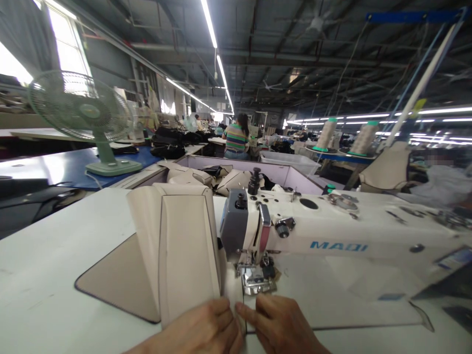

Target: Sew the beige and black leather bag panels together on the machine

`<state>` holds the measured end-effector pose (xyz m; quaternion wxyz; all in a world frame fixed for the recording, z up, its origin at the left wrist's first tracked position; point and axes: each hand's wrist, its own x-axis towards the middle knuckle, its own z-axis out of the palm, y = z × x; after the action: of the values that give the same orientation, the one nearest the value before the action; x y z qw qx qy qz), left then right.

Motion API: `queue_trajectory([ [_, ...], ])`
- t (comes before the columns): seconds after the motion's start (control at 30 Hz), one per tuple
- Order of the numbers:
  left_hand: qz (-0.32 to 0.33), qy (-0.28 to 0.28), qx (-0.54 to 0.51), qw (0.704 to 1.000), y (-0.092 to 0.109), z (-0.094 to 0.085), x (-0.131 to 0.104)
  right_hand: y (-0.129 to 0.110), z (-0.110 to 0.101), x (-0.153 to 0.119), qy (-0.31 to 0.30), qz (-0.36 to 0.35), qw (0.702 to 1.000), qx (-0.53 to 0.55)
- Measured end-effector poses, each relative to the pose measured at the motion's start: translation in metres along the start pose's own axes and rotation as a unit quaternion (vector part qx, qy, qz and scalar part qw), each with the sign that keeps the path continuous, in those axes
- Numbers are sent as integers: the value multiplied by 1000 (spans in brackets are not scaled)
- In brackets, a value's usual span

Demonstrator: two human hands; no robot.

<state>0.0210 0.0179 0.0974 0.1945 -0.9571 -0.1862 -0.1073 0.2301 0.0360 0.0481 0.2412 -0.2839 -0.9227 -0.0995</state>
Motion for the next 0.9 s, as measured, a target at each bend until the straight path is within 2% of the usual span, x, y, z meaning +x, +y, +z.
queue_trajectory([
  [0.1,10,-8,17,1000,-4,2,1,1,3,-2,0,5,1000,-9],
  [0.2,31,8,37,999,-9,10,0,1,5,-4,-10,14,1000,-3],
  [0.3,30,27,38,998,-13,20,-3,-1,0,-1,-37,32,998,28],
  [0.4,27,11,29,999,-17,26,-5,-4,-12,9,-87,82,990,76],
  [0.53,-3,-11,5,1000,-24,31,-4,-6,-21,29,-137,132,980,64],
  [0.67,-48,-6,10,999,-27,36,2,-2,-11,41,-141,138,980,3],
  [0.77,-57,-13,-7,998,-29,30,3,2,-3,42,-133,120,984,-4],
  [0.9,-81,-55,-77,992,-46,3,-5,5,1,38,-133,68,989,-8],
])
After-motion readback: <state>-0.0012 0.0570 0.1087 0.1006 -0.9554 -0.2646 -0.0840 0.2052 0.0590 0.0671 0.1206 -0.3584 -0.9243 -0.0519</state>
